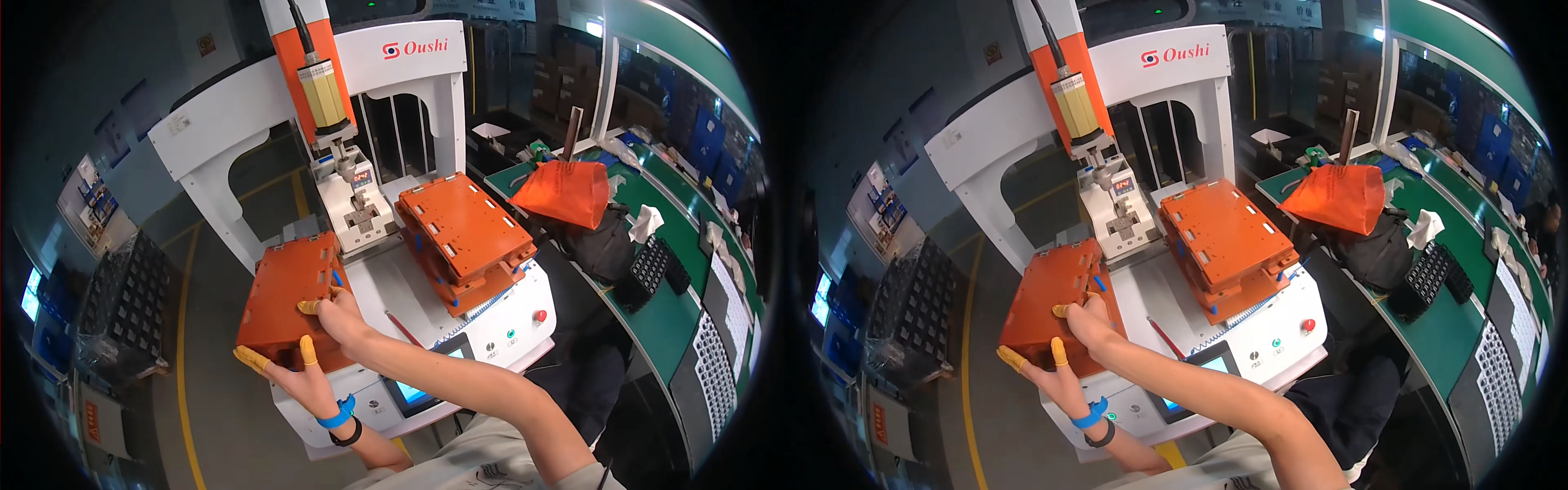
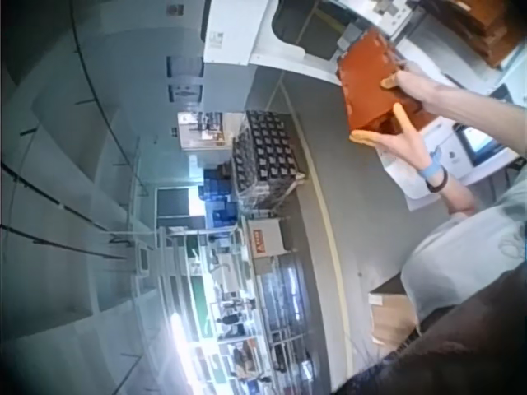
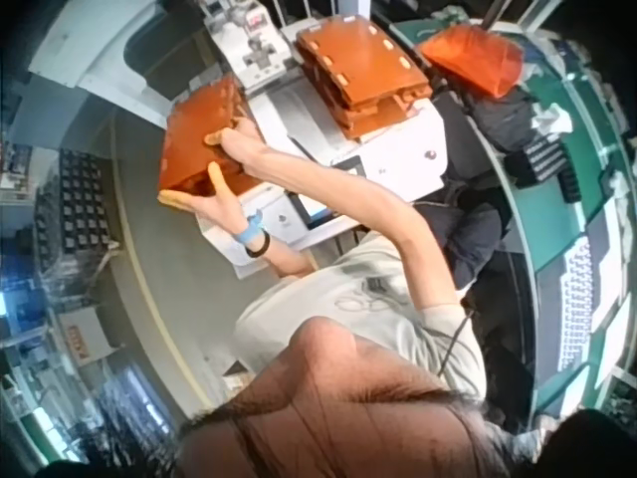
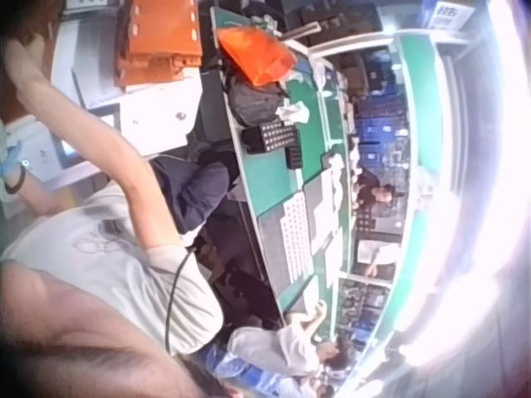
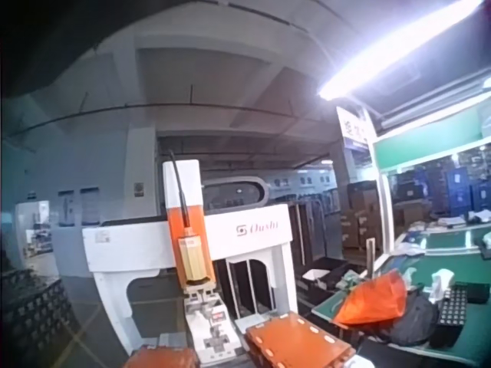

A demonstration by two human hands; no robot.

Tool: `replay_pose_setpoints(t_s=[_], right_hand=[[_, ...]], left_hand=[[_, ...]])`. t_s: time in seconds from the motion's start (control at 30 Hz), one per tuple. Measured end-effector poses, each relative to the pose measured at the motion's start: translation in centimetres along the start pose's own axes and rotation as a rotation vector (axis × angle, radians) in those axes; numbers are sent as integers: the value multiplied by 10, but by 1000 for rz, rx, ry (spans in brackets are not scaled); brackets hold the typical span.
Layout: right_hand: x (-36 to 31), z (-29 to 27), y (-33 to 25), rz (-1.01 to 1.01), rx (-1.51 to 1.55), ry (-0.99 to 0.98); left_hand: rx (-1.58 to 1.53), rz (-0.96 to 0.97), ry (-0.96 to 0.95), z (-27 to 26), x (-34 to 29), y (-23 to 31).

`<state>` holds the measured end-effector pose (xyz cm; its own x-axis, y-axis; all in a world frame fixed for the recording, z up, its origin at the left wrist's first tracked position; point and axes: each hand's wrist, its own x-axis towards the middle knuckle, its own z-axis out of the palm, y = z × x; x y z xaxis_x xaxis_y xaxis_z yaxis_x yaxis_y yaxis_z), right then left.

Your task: The person places small cylindrical components into an orange fixture, then uses a press machine to secure them. They repeat this process, picking components from a tray and placing them into the fixture before pressing.

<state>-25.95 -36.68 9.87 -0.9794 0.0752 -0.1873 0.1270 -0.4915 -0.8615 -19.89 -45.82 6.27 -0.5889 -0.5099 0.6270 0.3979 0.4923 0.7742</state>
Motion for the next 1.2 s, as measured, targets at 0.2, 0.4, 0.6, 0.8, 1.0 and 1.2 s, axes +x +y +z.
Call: replay_pose_setpoints(t_s=[0.2,0.4,0.6,0.8,1.0,1.2], right_hand=[[-15,9,-15,35,25,-49],[19,-7,10,46,-56,-44],[29,-19,-8,84,-26,-190],[-25,-49,-79,94,-302,-309],[-63,-112,-75,-559,-964,-314],[-71,-198,-116,-951,-1345,-12]], left_hand=[[179,12,7,-4,7,2],[349,32,-46,13,-3,2],[464,60,-4,28,-8,-12],[562,25,-50,19,-17,-17],[355,82,-36,15,-65,-28],[602,-272,-342,-43,-185,-96]])
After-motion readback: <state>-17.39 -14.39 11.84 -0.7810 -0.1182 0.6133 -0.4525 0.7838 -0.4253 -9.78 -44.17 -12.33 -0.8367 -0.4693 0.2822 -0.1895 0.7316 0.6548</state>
